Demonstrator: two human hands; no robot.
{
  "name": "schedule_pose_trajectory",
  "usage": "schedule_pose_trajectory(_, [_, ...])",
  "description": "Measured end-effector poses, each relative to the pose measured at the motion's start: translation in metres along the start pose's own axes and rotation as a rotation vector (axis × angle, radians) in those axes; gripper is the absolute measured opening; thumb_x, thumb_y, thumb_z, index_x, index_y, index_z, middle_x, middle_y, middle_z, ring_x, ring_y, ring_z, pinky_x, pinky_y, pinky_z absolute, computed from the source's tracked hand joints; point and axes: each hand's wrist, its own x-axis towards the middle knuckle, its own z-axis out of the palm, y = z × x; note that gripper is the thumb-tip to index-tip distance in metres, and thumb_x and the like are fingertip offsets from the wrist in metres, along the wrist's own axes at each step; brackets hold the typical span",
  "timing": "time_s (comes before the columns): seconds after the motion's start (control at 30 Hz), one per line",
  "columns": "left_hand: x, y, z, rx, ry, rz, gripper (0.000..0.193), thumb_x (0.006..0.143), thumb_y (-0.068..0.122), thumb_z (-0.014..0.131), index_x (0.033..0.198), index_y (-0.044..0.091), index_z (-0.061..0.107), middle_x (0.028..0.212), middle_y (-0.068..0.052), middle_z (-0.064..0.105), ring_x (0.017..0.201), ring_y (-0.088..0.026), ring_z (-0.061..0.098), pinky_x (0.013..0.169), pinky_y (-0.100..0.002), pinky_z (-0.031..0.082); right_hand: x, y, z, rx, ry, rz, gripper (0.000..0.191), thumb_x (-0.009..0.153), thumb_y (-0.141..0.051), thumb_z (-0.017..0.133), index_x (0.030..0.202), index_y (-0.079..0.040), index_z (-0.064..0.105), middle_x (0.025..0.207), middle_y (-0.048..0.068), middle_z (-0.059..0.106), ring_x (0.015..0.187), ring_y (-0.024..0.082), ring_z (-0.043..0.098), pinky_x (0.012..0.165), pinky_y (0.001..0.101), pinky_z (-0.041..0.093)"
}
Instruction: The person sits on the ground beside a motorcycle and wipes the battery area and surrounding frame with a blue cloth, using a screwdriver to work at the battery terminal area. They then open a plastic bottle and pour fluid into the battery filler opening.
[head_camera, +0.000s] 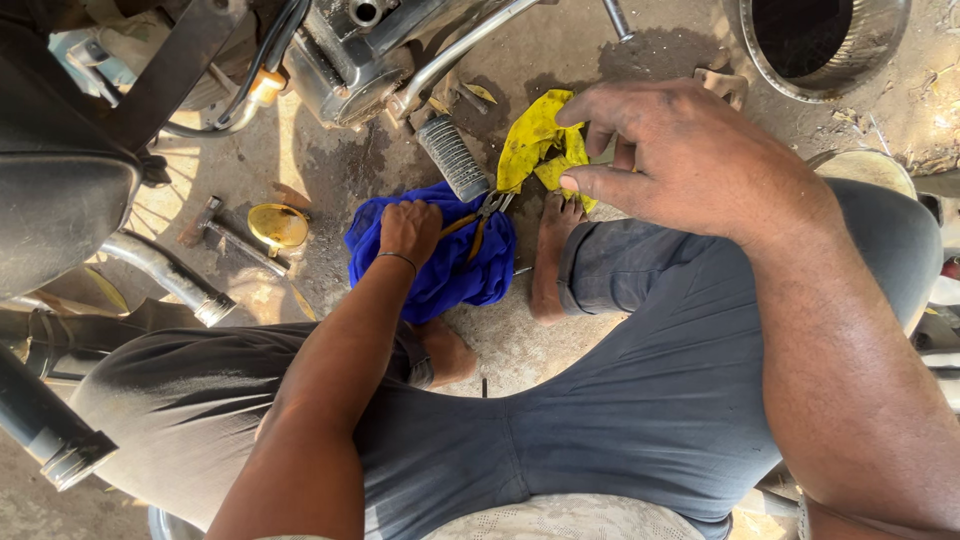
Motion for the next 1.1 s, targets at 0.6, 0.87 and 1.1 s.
schedule_pose_trajectory(0.6, [0.019, -0.002, -0.029, -0.434, 0.163, -0.204, 0.033, 0.076, 0.015, 0.073, 0.108, 0.006, 0.070, 0.103, -0.020, 0.074, 0.096, -0.038, 0.072, 0.073, -0.048, 0.058, 0.000, 0.006, -0.003, 0.027, 0.038, -0.035, 0.054, 0.089, -0.041, 0.077, 0.133, -0.011, 0.067, 0.100, 0.015, 0.075, 0.086, 0.028, 0.074, 0.070, 0.0465, 0.059])
schedule_pose_trajectory(0.87, [-0.012, -0.004, -0.030, -0.296, -0.369, -0.180, 0.022, 0.076, 0.011, 0.073, 0.096, 0.009, 0.081, 0.105, -0.020, 0.077, 0.107, -0.034, 0.074, 0.087, -0.042, 0.060, 0.012, -0.017, -0.005, 0.090, -0.022, -0.009, 0.056, 0.088, -0.040, 0.076, 0.135, -0.013, 0.065, 0.100, 0.013, 0.077, 0.081, 0.025, 0.074, 0.072, 0.0436, 0.059])
schedule_pose_trajectory(1.1, [-0.058, 0.007, -0.124, -0.713, -0.231, 0.140, 0.032, 0.086, 0.039, 0.071, 0.109, 0.017, 0.078, 0.102, -0.017, 0.076, 0.097, -0.036, 0.072, 0.088, -0.046, 0.055, 0.010, -0.029, -0.008, 0.082, -0.107, 0.122, 0.057, 0.088, -0.042, 0.074, 0.137, -0.016, 0.061, 0.105, 0.008, 0.078, 0.065, 0.023, 0.074, 0.072, 0.0428, 0.059])
